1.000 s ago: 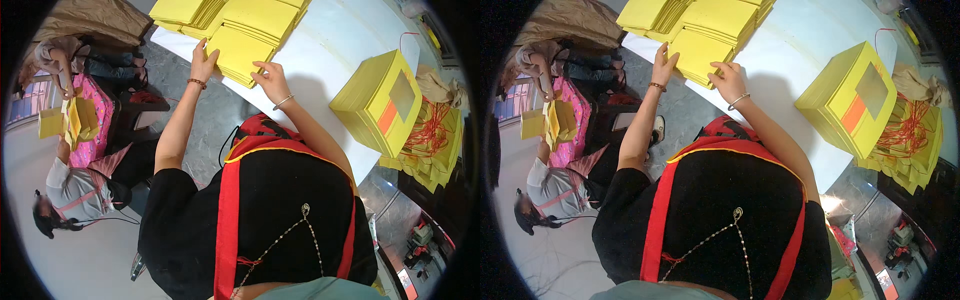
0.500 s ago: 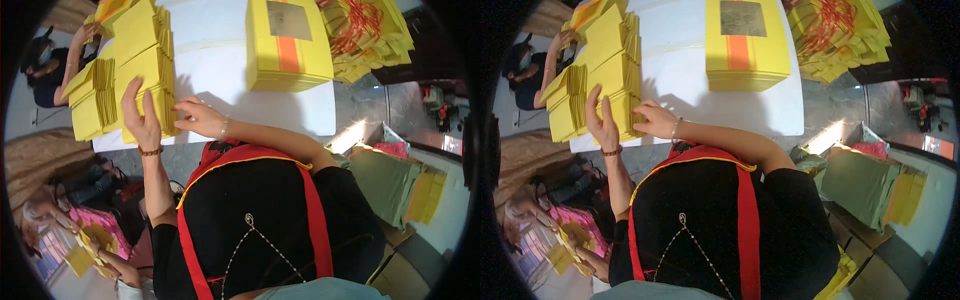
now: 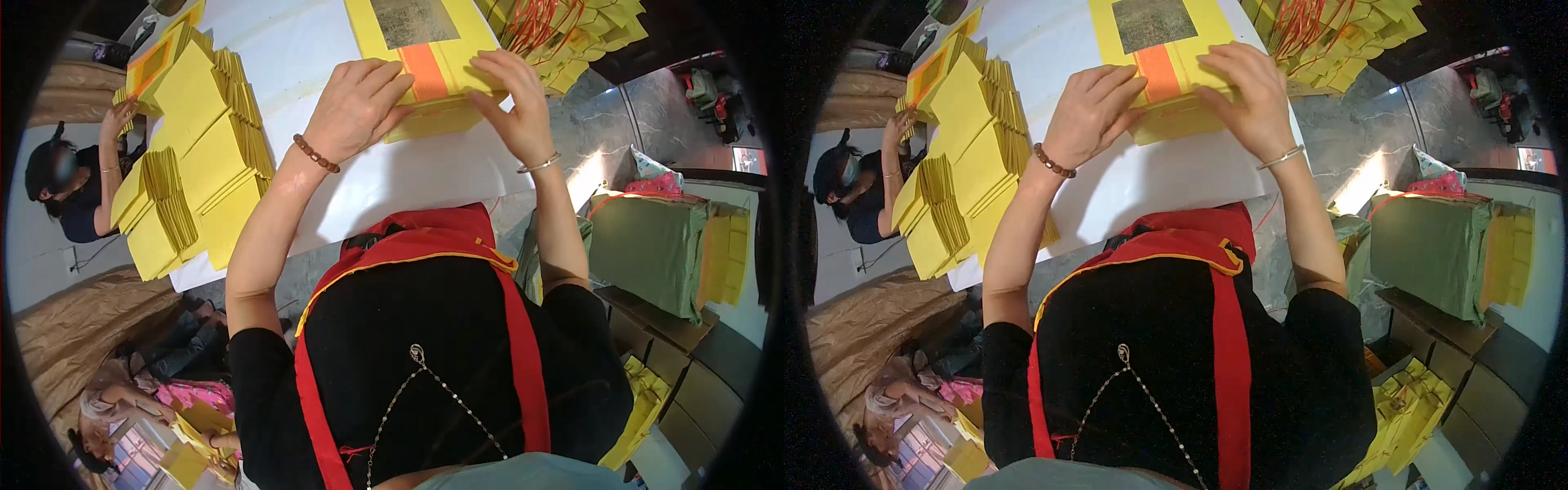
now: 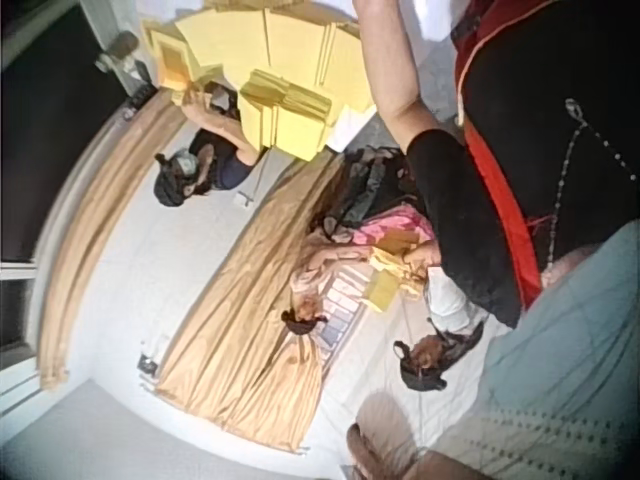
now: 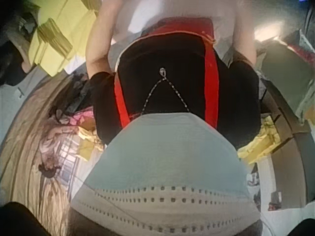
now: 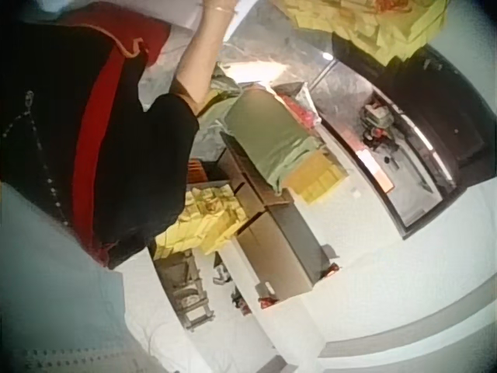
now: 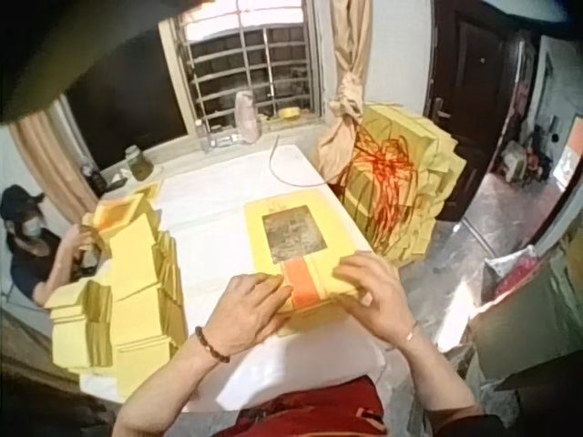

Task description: Stack and organize yellow paper sheets (joss paper) on a table.

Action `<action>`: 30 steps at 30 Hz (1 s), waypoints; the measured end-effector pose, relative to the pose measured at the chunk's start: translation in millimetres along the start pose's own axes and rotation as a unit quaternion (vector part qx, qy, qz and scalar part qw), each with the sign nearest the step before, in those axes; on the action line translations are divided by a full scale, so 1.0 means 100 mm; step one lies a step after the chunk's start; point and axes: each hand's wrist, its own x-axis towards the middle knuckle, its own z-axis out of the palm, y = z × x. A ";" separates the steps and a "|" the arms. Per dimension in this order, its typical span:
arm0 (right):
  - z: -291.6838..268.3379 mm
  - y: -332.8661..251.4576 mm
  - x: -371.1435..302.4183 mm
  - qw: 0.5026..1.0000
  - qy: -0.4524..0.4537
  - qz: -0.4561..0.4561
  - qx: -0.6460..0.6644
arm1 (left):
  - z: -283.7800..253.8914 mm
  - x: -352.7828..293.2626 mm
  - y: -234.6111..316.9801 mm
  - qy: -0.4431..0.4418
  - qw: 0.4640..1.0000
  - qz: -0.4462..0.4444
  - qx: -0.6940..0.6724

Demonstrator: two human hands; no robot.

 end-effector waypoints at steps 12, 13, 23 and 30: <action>0.28 0.33 -0.05 0.975 0.023 0.127 0.181 | -0.14 0.12 -0.02 -0.130 0.989 0.038 0.049; 0.28 0.33 -0.05 0.970 0.024 0.135 0.201 | -0.14 0.13 -0.03 -0.132 0.989 0.042 0.055; 0.30 0.38 -0.05 0.960 0.014 0.153 0.233 | -0.17 0.18 -0.02 -0.151 0.986 0.044 0.058; 0.30 0.38 -0.07 0.964 0.019 0.143 0.224 | -0.16 0.21 0.02 -0.164 0.982 0.059 0.077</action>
